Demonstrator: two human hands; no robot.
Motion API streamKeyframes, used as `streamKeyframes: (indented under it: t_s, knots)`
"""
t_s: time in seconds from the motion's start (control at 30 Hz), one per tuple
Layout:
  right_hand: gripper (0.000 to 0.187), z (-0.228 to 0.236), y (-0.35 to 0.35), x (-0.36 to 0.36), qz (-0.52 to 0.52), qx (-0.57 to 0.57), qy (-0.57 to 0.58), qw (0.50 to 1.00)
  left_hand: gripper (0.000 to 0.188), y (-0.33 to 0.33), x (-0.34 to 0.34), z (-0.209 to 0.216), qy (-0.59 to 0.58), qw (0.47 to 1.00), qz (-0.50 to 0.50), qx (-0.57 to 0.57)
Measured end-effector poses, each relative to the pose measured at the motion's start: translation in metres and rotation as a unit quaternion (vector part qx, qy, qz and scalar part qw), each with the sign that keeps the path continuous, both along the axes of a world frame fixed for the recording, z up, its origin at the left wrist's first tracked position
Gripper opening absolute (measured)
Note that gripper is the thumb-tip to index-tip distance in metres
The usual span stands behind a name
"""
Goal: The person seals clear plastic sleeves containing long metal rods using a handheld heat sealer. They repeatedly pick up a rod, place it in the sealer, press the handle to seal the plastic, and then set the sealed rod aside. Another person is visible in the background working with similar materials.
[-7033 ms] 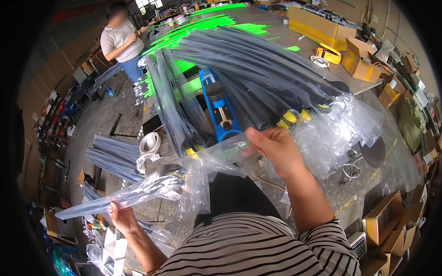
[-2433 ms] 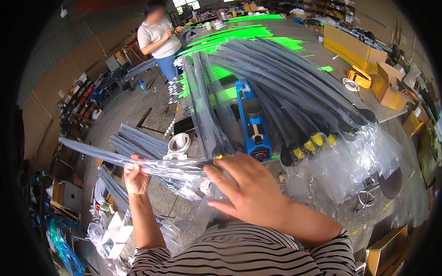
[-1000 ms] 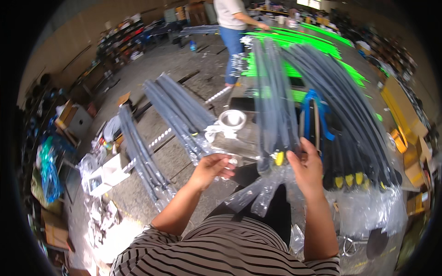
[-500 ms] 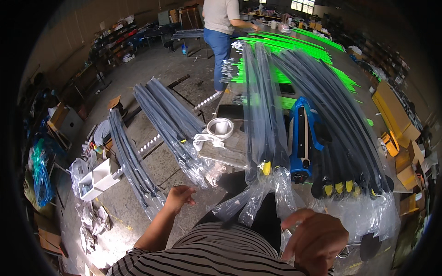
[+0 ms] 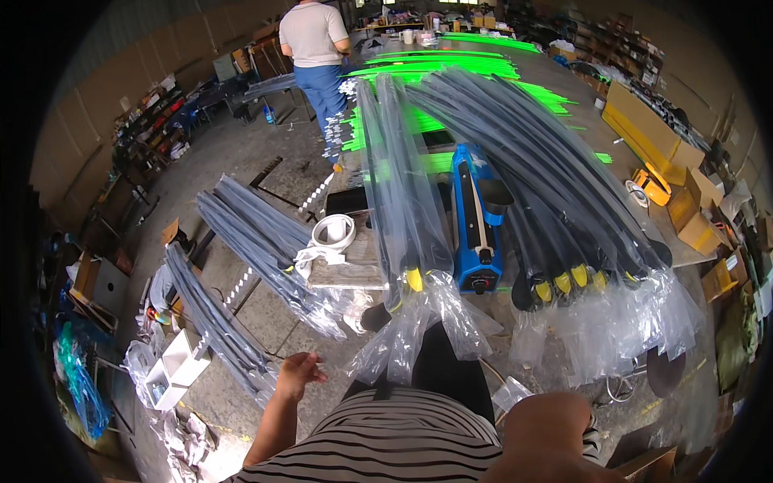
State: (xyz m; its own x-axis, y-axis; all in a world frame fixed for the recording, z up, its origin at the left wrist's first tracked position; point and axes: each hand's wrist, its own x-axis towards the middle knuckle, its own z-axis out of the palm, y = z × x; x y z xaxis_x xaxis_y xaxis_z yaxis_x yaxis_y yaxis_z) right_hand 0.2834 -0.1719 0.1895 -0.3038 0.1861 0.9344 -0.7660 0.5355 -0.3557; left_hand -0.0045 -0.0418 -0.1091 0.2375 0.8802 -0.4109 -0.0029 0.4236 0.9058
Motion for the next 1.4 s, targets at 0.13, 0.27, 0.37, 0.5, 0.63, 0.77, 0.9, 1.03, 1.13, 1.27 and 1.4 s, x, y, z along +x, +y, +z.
streamKeyframes:
  t_s: [0.13, 0.27, 0.37, 0.5, 0.63, 0.77, 0.9, 1.03, 1.13, 1.27, 1.4]
  knots:
    - [0.043, -0.004, -0.007, 0.004, 0.012, -0.010, -0.010, 1.000, 0.032, -0.004, 0.002, 0.002, 0.013, 1.000, -0.015, 0.014]
    - [0.044, -0.007, -0.015, 0.006, -0.008, -0.026, -0.005, 1.000, 0.031, -0.004, 0.008, 0.000, 0.015, 0.999, -0.039, 0.016]
    - [0.045, -0.008, -0.018, 0.006, -0.011, -0.011, 0.005, 1.000, 0.031, -0.008, 0.011, 0.001, 0.016, 0.999, -0.041, 0.013]
    - [0.043, -0.009, -0.018, 0.000, 0.020, -0.044, 0.018, 0.999, 0.029, -0.010, 0.009, -0.001, 0.018, 0.999, -0.035, -0.001]
    - [0.042, -0.033, -0.010, -0.017, 0.025, 0.088, 0.131, 0.987, 0.026, -0.008, 0.003, -0.016, 0.036, 0.999, -0.037, 0.004]
    - [0.039, -0.050, -0.006, -0.017, -0.034, -0.013, 0.130, 0.991, 0.027, -0.006, 0.004, -0.021, 0.050, 0.997, -0.060, 0.005]
    - [0.037, -0.090, -0.009, -0.005, -0.241, -0.201, 0.028, 0.949, 0.027, -0.008, -0.011, -0.033, 0.092, 0.996, -0.015, -0.015]
    - [0.036, -0.128, -0.013, 0.007, -0.382, -0.358, -0.088, 0.847, 0.030, -0.003, -0.049, -0.081, 0.181, 0.974, 0.091, -0.102]
    - [0.036, -0.145, -0.012, 0.023, -0.400, -0.407, -0.129, 0.811, 0.028, 0.001, -0.105, -0.150, 0.441, 0.882, 0.163, 0.036]
    - [0.035, -0.167, -0.012, 0.054, -0.372, -0.414, -0.143, 0.819, 0.039, 0.036, -0.138, -0.133, 0.604, 0.762, 0.233, 0.005]
    - [0.035, -0.165, 0.000, 0.048, -0.393, -0.418, -0.119, 0.810, 0.050, 0.067, -0.143, -0.129, 0.613, 0.768, 0.148, -0.108]
